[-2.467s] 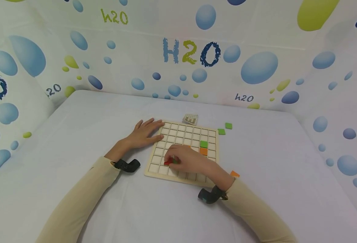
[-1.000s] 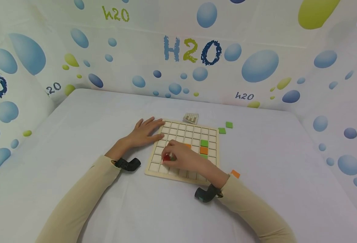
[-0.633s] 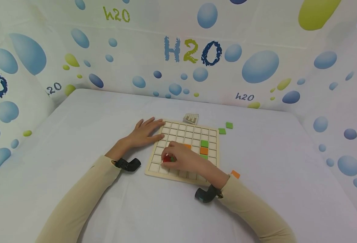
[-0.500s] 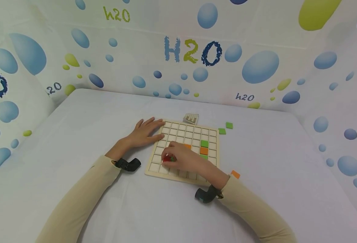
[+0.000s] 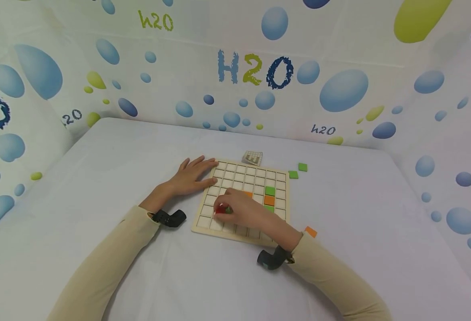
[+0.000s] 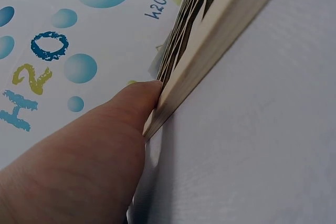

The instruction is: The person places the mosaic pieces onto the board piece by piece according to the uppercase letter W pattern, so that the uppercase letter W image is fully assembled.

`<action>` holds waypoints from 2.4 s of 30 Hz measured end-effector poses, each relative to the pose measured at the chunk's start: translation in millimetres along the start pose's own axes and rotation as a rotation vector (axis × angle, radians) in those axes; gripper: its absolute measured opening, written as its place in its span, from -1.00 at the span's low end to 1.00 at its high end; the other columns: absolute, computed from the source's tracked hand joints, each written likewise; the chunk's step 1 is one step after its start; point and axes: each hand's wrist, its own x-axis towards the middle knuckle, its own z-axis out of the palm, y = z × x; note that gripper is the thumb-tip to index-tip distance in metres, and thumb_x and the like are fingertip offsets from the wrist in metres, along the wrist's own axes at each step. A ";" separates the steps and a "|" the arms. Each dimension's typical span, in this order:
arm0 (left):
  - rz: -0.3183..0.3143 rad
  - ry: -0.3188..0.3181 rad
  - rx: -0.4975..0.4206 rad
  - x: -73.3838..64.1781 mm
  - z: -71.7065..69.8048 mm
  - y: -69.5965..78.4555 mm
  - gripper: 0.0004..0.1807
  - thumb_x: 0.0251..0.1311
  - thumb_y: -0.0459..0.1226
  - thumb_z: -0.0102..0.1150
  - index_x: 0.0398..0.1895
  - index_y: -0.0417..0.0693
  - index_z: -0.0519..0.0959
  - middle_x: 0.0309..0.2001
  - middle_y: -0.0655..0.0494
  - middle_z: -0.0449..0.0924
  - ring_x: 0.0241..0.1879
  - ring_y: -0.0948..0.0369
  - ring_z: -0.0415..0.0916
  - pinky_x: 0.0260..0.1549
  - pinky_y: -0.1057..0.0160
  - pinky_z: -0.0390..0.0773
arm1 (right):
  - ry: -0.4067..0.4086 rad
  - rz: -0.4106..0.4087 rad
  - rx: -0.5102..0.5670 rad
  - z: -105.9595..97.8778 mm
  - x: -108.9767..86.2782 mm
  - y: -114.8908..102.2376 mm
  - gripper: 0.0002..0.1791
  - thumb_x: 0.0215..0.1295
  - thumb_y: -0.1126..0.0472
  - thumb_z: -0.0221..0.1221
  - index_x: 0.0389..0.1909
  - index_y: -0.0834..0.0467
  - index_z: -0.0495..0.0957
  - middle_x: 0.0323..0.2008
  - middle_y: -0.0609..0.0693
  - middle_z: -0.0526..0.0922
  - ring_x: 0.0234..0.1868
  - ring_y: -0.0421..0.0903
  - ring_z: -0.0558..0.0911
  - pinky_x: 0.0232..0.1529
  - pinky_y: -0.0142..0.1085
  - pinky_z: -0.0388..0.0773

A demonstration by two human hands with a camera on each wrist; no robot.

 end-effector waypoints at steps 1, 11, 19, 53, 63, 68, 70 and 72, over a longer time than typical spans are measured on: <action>0.001 0.001 0.001 0.0 0.0 -0.3 -0.30 0.40 0.09 -0.04 0.51 0.03 0.16 0.54 0.05 0.01 0.54 -0.01 -0.25 0.41 -0.19 -0.40 | 0.001 -0.004 -0.004 0.2 -0.1 0.3 -0.85 0.30 0.15 0.28 -0.18 0.10 0.66 -0.35 -0.08 0.53 -0.42 -0.20 0.39 -0.42 -0.44 0.37; 0.012 0.002 -0.014 1.4 0.6 -2.8 -0.29 0.39 0.09 -0.04 0.51 0.02 0.16 0.54 0.05 0.01 0.54 -0.01 -0.25 0.41 -0.18 -0.42 | 0.005 -0.014 -0.019 0.3 -2.0 -1.1 -0.83 0.29 0.23 0.26 -0.12 0.12 0.63 -0.24 -0.06 0.58 -0.37 -0.18 0.43 -0.37 -0.43 0.43; 0.015 0.007 -0.011 1.9 2.0 -4.9 -0.29 0.39 0.09 -0.04 0.51 0.02 0.16 0.54 0.06 0.01 0.54 0.00 -0.25 0.41 -0.19 -0.42 | 0.024 0.005 -0.008 0.0 -1.8 -3.9 -0.91 0.24 0.25 0.29 -0.27 0.16 0.62 -0.31 -0.06 0.58 -0.48 -0.18 0.44 -0.42 -0.46 0.42; 0.019 0.007 -0.016 0.3 2.2 -5.0 -0.29 0.39 0.09 -0.04 0.51 0.03 0.15 0.54 0.06 0.00 0.54 0.00 -0.26 0.41 -0.19 -0.42 | 0.016 0.033 0.045 -6.4 -12.3 2.1 -0.89 0.28 0.19 0.28 -0.21 0.09 0.67 -0.28 -0.12 0.57 -0.45 -0.28 0.43 -0.42 -0.44 0.42; 0.013 0.010 -0.018 1.0 1.4 -3.8 -0.29 0.39 0.08 -0.03 0.51 0.01 0.16 0.54 0.04 0.01 0.54 -0.01 -0.25 0.41 -0.19 -0.41 | 0.038 0.044 0.052 -22.9 -24.9 7.4 -0.84 0.33 0.19 0.23 -0.15 0.14 0.66 -0.20 -0.06 0.62 -0.38 -0.27 0.49 -0.38 -0.40 0.50; 0.005 0.009 -0.011 1.4 0.1 -2.7 -0.29 0.39 0.09 -0.03 0.51 0.01 0.17 0.54 0.05 0.02 0.54 -0.02 -0.25 0.41 -0.20 -0.40 | 0.050 0.067 0.064 -27.9 -30.5 13.6 -0.84 0.32 0.18 0.24 -0.15 0.15 0.65 -0.22 -0.07 0.61 -0.39 -0.25 0.50 -0.39 -0.39 0.50; 0.004 0.011 -0.007 1.5 -0.2 -2.4 -0.29 0.39 0.09 -0.04 0.51 0.01 0.16 0.54 0.05 0.02 0.54 -0.02 -0.24 0.41 -0.20 -0.40 | 0.058 0.079 0.070 -30.1 -33.1 16.0 -0.84 0.32 0.18 0.25 -0.16 0.15 0.65 -0.24 -0.09 0.61 -0.39 -0.25 0.50 -0.39 -0.38 0.50; 0.004 0.010 -0.009 1.7 -0.1 -2.2 -0.29 0.39 0.09 -0.03 0.51 0.02 0.16 0.54 0.05 0.02 0.54 -0.02 -0.25 0.41 -0.20 -0.40 | 0.069 0.091 0.085 -32.7 -36.1 17.8 -0.85 0.31 0.19 0.26 -0.17 0.14 0.64 -0.26 -0.10 0.60 -0.38 -0.23 0.50 -0.39 -0.38 0.51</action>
